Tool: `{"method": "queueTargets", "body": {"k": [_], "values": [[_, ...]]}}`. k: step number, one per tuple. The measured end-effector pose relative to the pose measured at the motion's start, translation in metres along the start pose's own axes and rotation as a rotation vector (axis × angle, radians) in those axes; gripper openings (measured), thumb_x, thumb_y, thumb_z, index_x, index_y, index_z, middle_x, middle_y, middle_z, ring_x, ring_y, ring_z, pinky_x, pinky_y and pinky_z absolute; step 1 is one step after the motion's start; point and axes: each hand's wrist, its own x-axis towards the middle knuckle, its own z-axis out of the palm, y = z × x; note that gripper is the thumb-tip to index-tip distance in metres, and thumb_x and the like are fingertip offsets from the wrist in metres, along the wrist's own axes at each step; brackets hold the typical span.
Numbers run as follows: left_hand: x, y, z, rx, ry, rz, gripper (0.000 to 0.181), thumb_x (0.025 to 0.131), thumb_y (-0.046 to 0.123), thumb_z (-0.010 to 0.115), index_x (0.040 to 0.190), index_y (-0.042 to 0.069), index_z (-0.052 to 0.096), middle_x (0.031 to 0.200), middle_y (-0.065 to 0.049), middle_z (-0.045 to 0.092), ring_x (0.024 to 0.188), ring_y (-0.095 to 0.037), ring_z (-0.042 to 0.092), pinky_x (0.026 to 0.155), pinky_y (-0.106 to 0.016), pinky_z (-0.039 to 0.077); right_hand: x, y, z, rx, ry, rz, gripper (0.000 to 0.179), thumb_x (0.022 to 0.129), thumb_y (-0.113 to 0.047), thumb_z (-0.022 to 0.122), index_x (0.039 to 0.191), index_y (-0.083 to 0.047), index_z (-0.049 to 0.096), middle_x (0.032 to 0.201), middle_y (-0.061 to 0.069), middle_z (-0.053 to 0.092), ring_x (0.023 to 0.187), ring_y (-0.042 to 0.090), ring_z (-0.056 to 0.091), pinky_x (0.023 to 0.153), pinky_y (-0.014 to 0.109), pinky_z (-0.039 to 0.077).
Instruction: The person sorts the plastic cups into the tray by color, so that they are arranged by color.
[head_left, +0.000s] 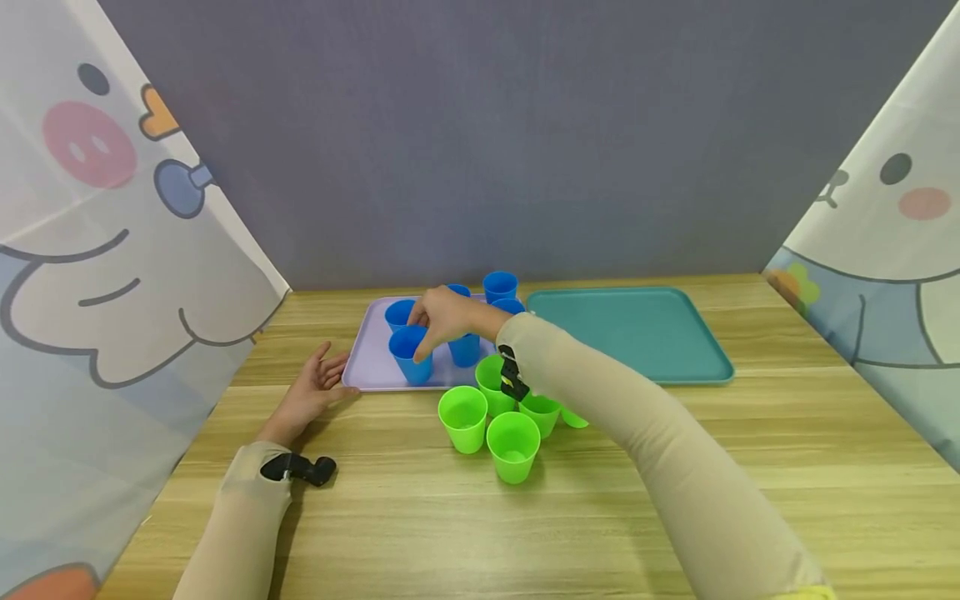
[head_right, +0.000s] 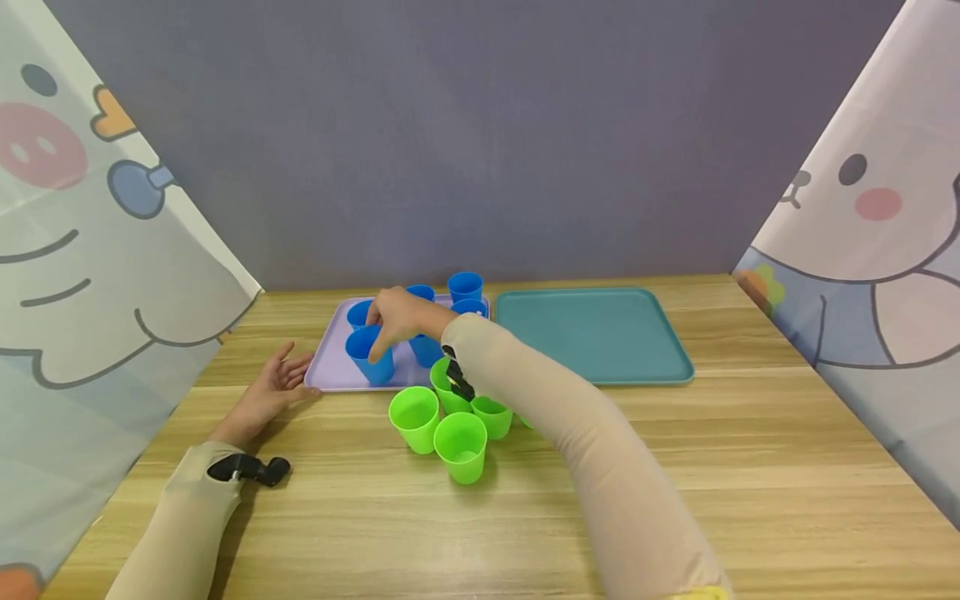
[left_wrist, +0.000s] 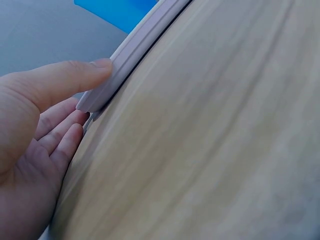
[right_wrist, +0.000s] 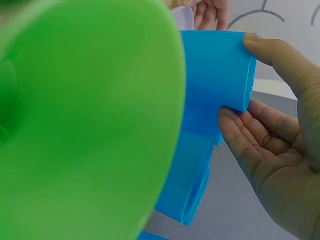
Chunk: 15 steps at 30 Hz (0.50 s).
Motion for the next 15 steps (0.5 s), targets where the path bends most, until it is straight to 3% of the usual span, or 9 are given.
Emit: {"method": "queueTargets", "body": {"k": [15], "values": [[-0.0004,0.0002,-0.0012,-0.002,-0.003,0.001,0.102,0.086,-0.014,0.066,0.155,-0.004,-0.009,0.154,-0.034,0.028,0.141,-0.045,0.029,0.116,-0.033,0.031,0.0087,-0.0064,0.006,-0.085,-0.049,0.076,0.062,0.08,-0.032,0.084,0.129,0.0,0.065,0.128,0.012,0.066,0.118,0.023,0.059,0.095,0.033,0.053]]}}
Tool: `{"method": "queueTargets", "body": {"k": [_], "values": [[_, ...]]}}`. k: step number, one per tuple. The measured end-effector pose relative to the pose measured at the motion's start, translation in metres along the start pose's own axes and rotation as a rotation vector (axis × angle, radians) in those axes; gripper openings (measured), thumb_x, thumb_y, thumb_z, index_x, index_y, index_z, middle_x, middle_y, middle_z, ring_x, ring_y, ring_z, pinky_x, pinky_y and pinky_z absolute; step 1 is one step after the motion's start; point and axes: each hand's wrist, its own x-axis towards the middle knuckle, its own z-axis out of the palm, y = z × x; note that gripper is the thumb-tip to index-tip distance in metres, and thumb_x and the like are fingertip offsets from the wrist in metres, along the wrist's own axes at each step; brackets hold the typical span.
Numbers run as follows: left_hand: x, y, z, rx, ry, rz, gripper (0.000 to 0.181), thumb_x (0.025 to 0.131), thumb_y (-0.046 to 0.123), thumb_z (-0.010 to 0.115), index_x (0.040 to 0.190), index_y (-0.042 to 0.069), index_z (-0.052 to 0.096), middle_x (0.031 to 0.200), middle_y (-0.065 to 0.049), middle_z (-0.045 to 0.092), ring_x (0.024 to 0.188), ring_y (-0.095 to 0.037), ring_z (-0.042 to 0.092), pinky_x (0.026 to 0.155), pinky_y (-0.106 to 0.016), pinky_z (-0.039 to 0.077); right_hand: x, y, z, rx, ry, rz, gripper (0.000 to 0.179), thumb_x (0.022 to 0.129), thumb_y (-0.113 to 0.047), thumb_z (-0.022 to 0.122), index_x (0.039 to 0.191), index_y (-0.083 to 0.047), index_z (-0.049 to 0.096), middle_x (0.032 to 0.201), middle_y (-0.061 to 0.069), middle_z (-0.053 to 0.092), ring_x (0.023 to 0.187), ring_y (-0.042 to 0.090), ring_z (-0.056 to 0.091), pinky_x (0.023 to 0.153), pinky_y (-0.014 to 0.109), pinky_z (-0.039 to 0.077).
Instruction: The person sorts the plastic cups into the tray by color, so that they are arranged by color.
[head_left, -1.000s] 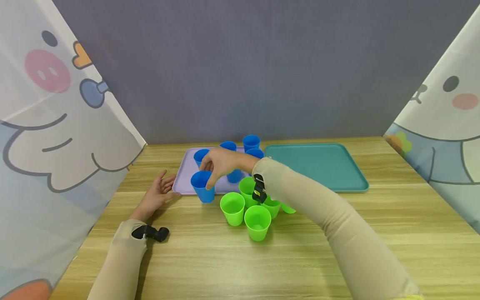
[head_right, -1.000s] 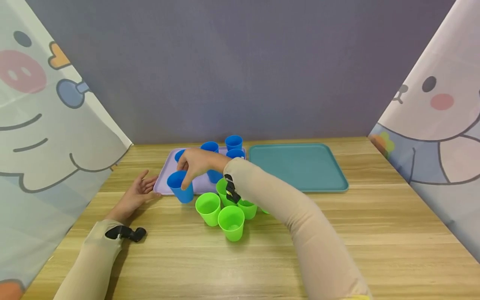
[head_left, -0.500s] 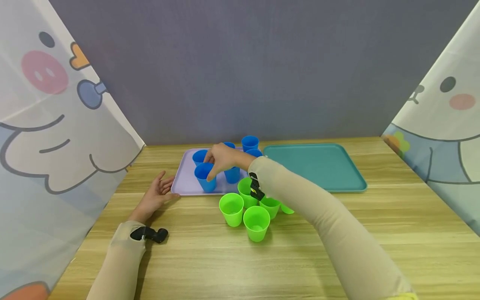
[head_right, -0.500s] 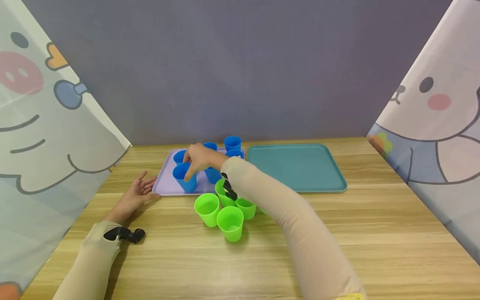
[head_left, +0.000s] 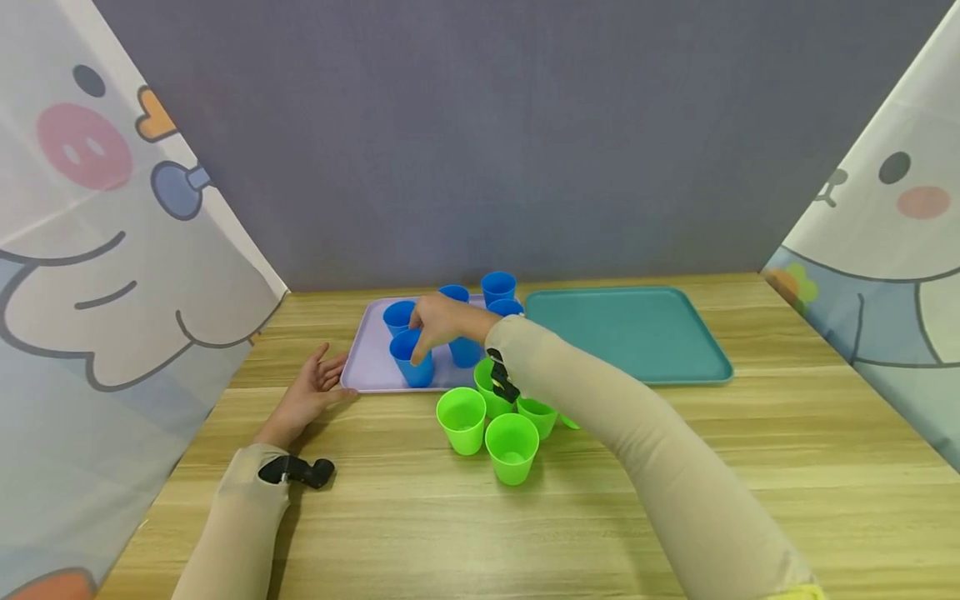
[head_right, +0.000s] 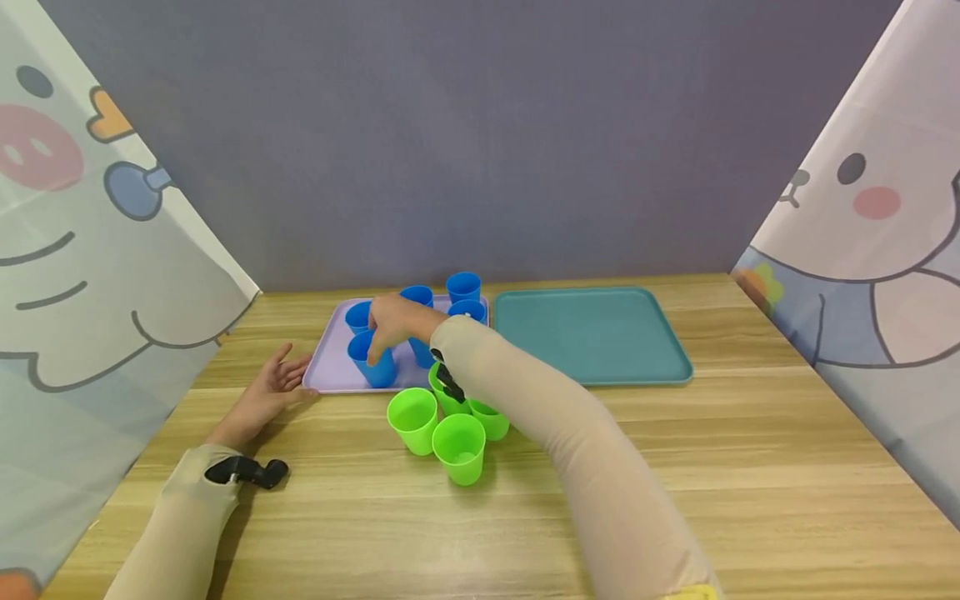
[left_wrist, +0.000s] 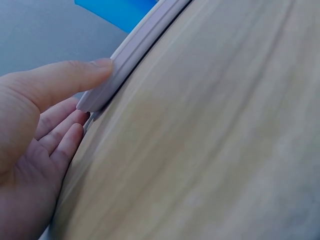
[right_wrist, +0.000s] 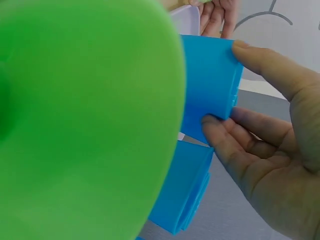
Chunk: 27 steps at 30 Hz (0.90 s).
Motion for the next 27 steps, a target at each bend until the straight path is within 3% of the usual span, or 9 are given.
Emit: {"method": "queueTargets", "body": {"k": [7,13,22,27], "values": [[-0.002,-0.004,-0.002,0.014,0.007,0.001,0.103,0.087,-0.011,0.068,0.155,-0.004,-0.009,0.154,-0.032,0.029,0.14,-0.045,0.03,0.112,-0.026,0.035,-0.002,-0.004,-0.004,-0.002,-0.06,0.009,0.064,0.083,-0.031,0.081,0.135,0.0,0.06,0.135,0.012,0.062,0.125,0.026,0.056,0.1,0.036,0.05],[-0.003,-0.003,-0.001,0.006,0.011,0.004,0.104,0.086,-0.012,0.068,0.155,-0.004,-0.009,0.153,-0.033,0.029,0.139,-0.045,0.031,0.11,-0.022,0.037,-0.011,0.002,-0.013,0.059,-0.041,-0.008,0.07,0.082,-0.031,0.082,0.14,-0.003,0.056,0.136,0.009,0.061,0.124,0.021,0.056,0.099,0.031,0.05],[0.0,0.006,-0.003,-0.06,0.047,-0.071,0.098,0.095,0.002,0.065,0.156,0.001,-0.011,0.155,-0.032,0.028,0.126,-0.01,0.048,0.096,-0.009,0.041,-0.047,0.02,-0.035,0.27,0.148,-0.102,0.065,0.083,-0.02,0.082,0.14,-0.003,0.056,0.132,0.011,0.062,0.121,0.023,0.059,0.098,0.026,0.05],[-0.002,0.018,-0.001,-0.105,0.152,-0.058,0.096,0.097,0.001,0.061,0.157,0.006,-0.014,0.153,-0.03,0.028,0.112,-0.003,0.057,0.088,-0.011,0.047,-0.085,0.039,-0.044,0.392,0.324,-0.138,0.061,0.084,-0.013,0.08,0.138,-0.002,0.056,0.128,0.013,0.063,0.118,0.028,0.06,0.099,0.034,0.051]]}}
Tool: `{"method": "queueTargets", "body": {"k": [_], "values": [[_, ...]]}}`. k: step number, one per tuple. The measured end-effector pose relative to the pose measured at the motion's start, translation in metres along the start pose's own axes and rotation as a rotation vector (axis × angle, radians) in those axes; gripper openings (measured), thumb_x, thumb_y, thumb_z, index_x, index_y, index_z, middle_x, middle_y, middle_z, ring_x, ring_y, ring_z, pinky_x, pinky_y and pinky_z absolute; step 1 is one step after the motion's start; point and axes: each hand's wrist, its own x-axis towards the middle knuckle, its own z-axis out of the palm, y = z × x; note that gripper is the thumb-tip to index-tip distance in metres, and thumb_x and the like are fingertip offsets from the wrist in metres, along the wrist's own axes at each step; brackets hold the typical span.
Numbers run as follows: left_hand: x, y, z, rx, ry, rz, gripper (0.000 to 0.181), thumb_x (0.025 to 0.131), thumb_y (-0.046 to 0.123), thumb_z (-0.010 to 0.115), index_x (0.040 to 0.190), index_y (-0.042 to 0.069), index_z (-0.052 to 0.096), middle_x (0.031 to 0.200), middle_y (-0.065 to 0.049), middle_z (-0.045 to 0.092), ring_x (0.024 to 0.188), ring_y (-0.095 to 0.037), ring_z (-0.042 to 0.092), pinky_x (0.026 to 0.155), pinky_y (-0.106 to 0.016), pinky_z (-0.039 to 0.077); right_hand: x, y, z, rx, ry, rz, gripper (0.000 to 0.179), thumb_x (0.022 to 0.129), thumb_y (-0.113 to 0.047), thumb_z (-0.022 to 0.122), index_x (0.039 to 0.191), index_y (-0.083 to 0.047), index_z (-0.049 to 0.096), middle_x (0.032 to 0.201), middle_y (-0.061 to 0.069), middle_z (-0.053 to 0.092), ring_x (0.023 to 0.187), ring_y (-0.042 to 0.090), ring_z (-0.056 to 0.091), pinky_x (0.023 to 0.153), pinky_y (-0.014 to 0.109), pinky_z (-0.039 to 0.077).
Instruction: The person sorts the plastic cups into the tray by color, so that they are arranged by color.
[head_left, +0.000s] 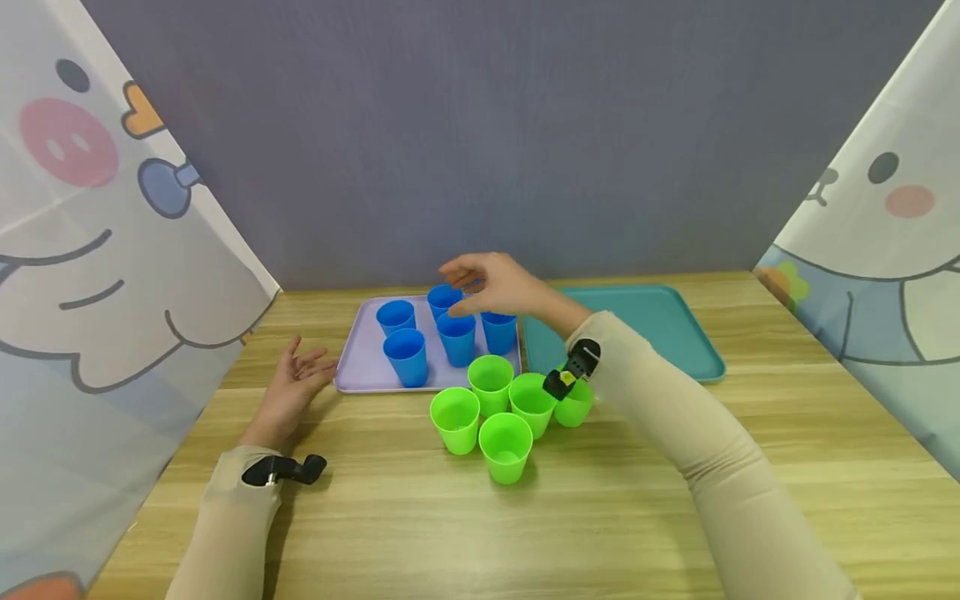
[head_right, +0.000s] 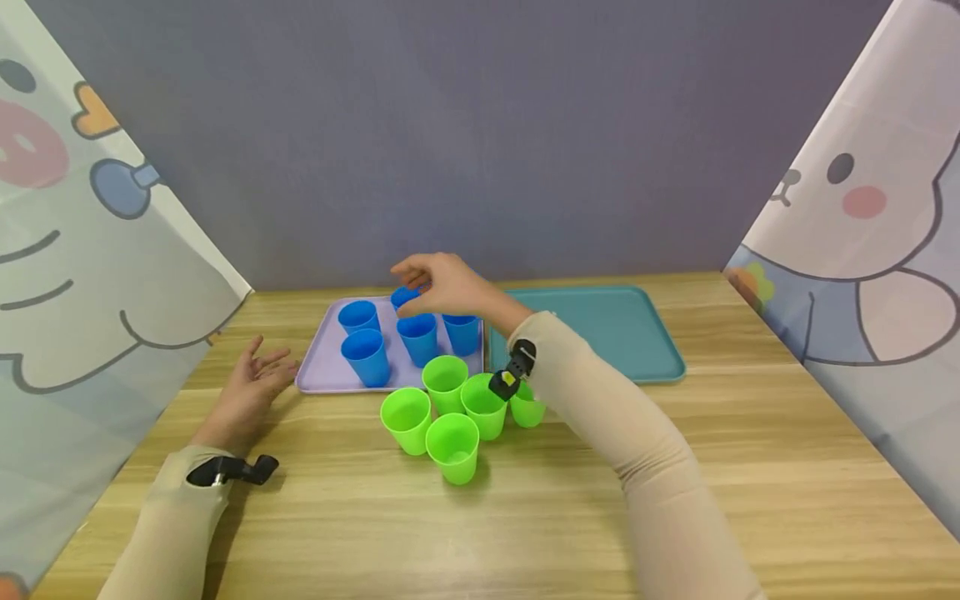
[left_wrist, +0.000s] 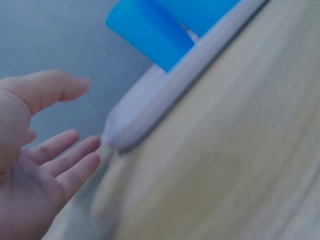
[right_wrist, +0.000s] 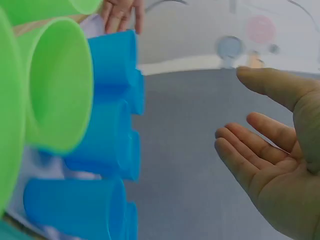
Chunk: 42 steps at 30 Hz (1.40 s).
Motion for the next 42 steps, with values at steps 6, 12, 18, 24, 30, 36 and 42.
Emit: {"method": "queueTargets", "body": {"k": [6,12,18,24,30,36,42], "values": [[-0.004,0.037,0.016,-0.071,0.137,0.128,0.089,0.096,-0.003,0.061,0.159,0.009,-0.002,0.133,-0.008,0.045,0.107,-0.006,0.056,0.088,-0.011,0.049,-0.062,0.027,-0.045,0.088,0.225,0.018,0.06,0.086,-0.005,0.076,0.141,0.0,0.052,0.127,0.02,0.061,0.116,0.034,0.058,0.099,0.043,0.051],[-0.009,0.081,0.05,-0.081,0.08,0.237,0.084,0.093,-0.01,0.059,0.158,0.007,0.008,0.126,0.0,0.05,0.113,-0.011,0.055,0.09,-0.014,0.049,-0.136,0.085,-0.078,0.082,0.398,0.183,0.062,0.091,-0.008,0.073,0.146,-0.001,0.045,0.124,0.009,0.061,0.111,0.025,0.059,0.09,0.026,0.052],[-0.017,0.112,0.095,-0.051,-0.102,0.289,0.084,0.091,-0.011,0.059,0.157,0.008,0.012,0.139,-0.018,0.048,0.127,-0.03,0.05,0.097,-0.021,0.048,-0.205,0.148,-0.097,0.075,0.454,0.396,0.072,0.095,-0.012,0.068,0.153,0.005,0.028,0.129,0.013,0.051,0.113,0.025,0.053,0.084,0.025,0.051],[-0.015,0.136,0.143,0.045,-0.298,0.314,0.086,0.09,-0.003,0.067,0.158,0.01,0.016,0.143,-0.023,0.047,0.13,-0.038,0.049,0.103,-0.043,0.048,-0.251,0.187,-0.104,0.078,0.321,0.551,0.09,0.094,-0.015,0.068,0.155,0.008,0.006,0.151,0.042,0.018,0.132,0.061,0.025,0.1,0.065,0.037],[-0.01,0.151,0.193,0.062,-0.48,0.29,0.087,0.088,-0.002,0.071,0.157,0.009,0.019,0.144,-0.019,0.049,0.131,-0.035,0.049,0.104,-0.046,0.046,-0.268,0.207,-0.101,0.279,0.23,0.559,0.105,0.088,-0.004,0.069,0.153,0.007,-0.014,0.152,0.045,0.001,0.137,0.061,0.01,0.107,0.07,0.023],[-0.014,0.165,0.232,0.117,-0.623,0.232,0.091,0.086,0.002,0.076,0.158,0.013,0.022,0.148,-0.014,0.047,0.136,-0.029,0.044,0.107,-0.041,0.044,-0.273,0.216,-0.103,0.304,0.188,0.544,0.109,0.083,0.003,0.071,0.152,0.009,-0.013,0.155,0.042,-0.005,0.14,0.058,0.003,0.112,0.065,0.018],[-0.016,0.158,0.263,0.362,-0.68,0.16,0.094,0.081,0.007,0.082,0.157,0.012,0.026,0.151,-0.011,0.045,0.139,-0.028,0.04,0.111,-0.043,0.04,-0.275,0.218,-0.1,0.299,0.135,0.537,0.109,0.081,0.006,0.072,0.15,0.012,-0.013,0.153,0.044,-0.009,0.139,0.061,-0.003,0.11,0.071,0.01]]}}
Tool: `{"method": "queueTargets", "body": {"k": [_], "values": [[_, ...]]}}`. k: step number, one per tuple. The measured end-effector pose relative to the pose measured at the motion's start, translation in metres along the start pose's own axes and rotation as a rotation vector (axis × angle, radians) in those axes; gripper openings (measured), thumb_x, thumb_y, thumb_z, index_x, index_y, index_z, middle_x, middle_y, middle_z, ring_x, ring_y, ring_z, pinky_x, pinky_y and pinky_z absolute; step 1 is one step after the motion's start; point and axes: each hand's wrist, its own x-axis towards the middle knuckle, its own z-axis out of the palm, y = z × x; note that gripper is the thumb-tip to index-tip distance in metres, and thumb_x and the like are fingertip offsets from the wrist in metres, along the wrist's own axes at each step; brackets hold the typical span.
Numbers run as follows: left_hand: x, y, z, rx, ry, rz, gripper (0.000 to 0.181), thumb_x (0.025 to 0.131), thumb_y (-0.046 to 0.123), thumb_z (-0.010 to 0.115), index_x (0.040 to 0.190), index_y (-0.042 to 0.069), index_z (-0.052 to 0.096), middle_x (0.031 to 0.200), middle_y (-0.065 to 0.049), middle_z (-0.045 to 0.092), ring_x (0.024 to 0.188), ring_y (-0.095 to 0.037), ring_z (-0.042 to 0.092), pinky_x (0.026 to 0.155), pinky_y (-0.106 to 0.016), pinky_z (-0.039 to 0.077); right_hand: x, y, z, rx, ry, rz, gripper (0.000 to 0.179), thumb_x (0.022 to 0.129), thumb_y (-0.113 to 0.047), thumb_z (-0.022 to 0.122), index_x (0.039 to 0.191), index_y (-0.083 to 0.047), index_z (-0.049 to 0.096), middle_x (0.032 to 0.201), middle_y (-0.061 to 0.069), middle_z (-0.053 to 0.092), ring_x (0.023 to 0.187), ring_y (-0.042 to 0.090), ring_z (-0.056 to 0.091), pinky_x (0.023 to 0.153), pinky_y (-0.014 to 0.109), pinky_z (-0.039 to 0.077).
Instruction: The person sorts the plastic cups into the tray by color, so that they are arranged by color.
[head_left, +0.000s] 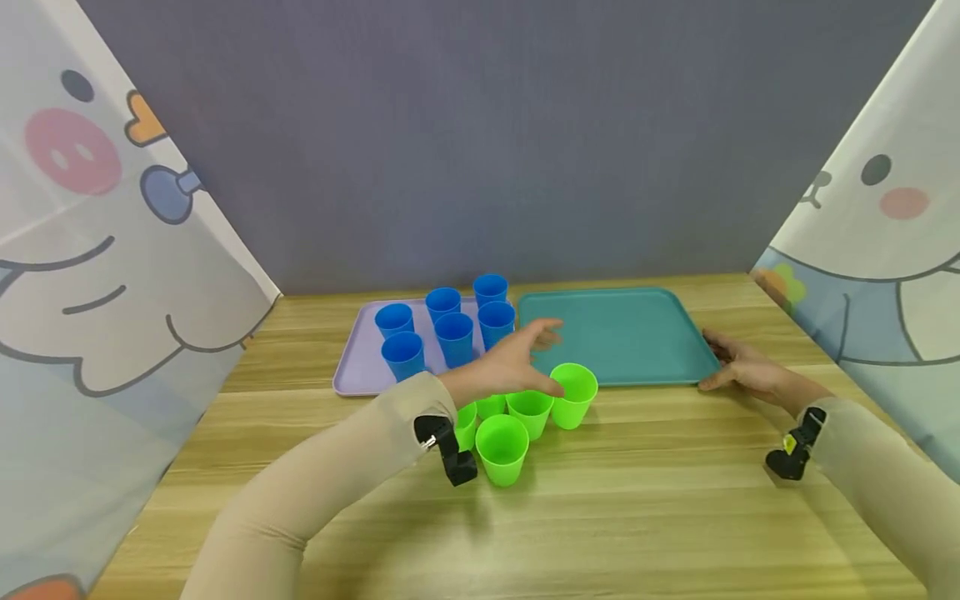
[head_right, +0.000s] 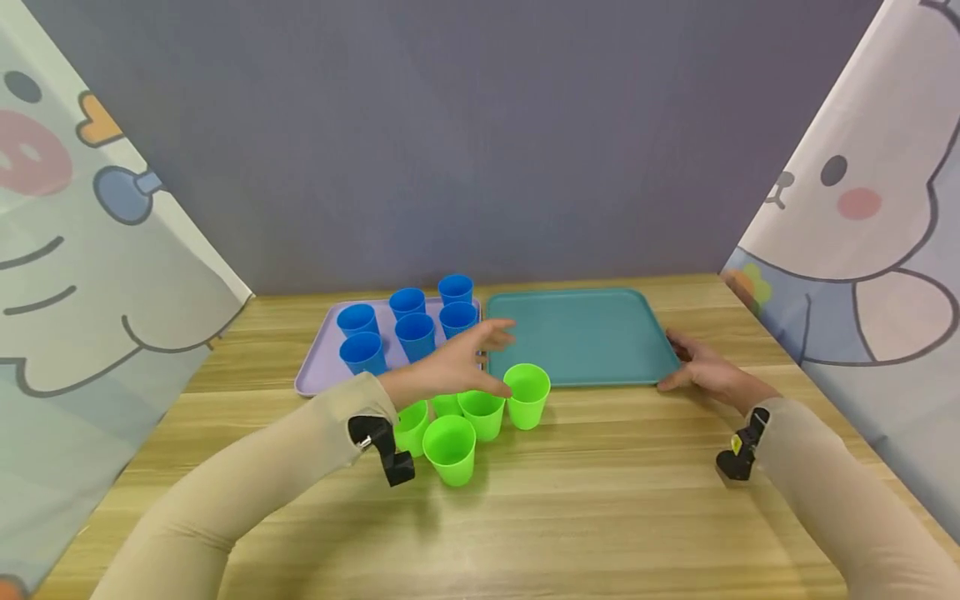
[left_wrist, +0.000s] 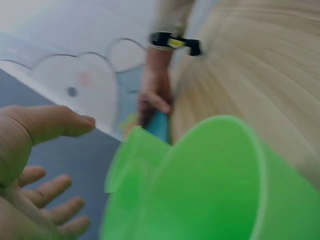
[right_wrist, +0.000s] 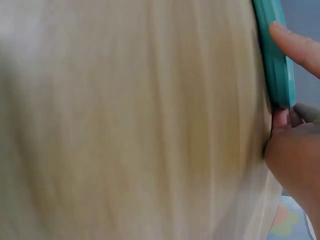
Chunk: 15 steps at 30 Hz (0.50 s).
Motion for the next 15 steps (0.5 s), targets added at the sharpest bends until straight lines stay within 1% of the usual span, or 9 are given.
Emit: {"method": "queueTargets", "body": {"k": [3,6,9,11,15], "values": [[0.008,0.001,0.008,0.082,-0.034,-0.042,0.095,0.08,0.009,0.083,0.156,0.012,0.027,0.151,-0.012,0.044,0.138,-0.03,0.041,0.108,-0.045,0.042,0.001,0.002,-0.001,0.005,-0.003,0.001,0.108,0.082,0.006,0.071,0.151,0.012,-0.012,0.153,0.043,-0.009,0.139,0.061,-0.002,0.11,0.072,0.01],[0.014,0.001,0.012,0.139,-0.057,-0.047,0.097,0.078,0.009,0.085,0.157,0.011,0.027,0.151,-0.014,0.043,0.137,-0.033,0.042,0.106,-0.045,0.044,0.003,0.004,-0.002,0.012,-0.001,0.003,0.107,0.082,0.006,0.07,0.151,0.011,-0.011,0.154,0.042,-0.007,0.14,0.059,-0.002,0.111,0.069,0.01],[0.019,0.0,0.016,0.187,-0.078,-0.058,0.099,0.075,0.009,0.086,0.156,0.01,0.029,0.15,-0.015,0.045,0.135,-0.033,0.045,0.104,-0.042,0.046,0.003,0.005,-0.003,0.017,0.0,0.004,0.107,0.082,0.006,0.071,0.152,0.011,-0.011,0.154,0.042,-0.007,0.14,0.058,-0.002,0.112,0.068,0.01],[0.022,-0.002,0.019,0.234,-0.089,-0.064,0.098,0.074,0.011,0.087,0.155,0.01,0.031,0.148,-0.013,0.048,0.134,-0.031,0.046,0.102,-0.039,0.047,0.002,0.006,-0.003,0.026,-0.001,0.005,0.108,0.082,0.007,0.071,0.152,0.011,-0.011,0.154,0.042,-0.008,0.14,0.058,-0.002,0.112,0.069,0.008],[0.025,-0.005,0.023,0.309,-0.092,-0.068,0.091,0.074,0.014,0.088,0.151,0.01,0.04,0.144,-0.01,0.053,0.133,-0.028,0.047,0.101,-0.036,0.048,0.001,0.006,-0.002,0.026,-0.001,0.005,0.108,0.082,0.006,0.071,0.152,0.011,-0.011,0.154,0.042,-0.008,0.14,0.059,-0.002,0.111,0.07,0.009]]}}
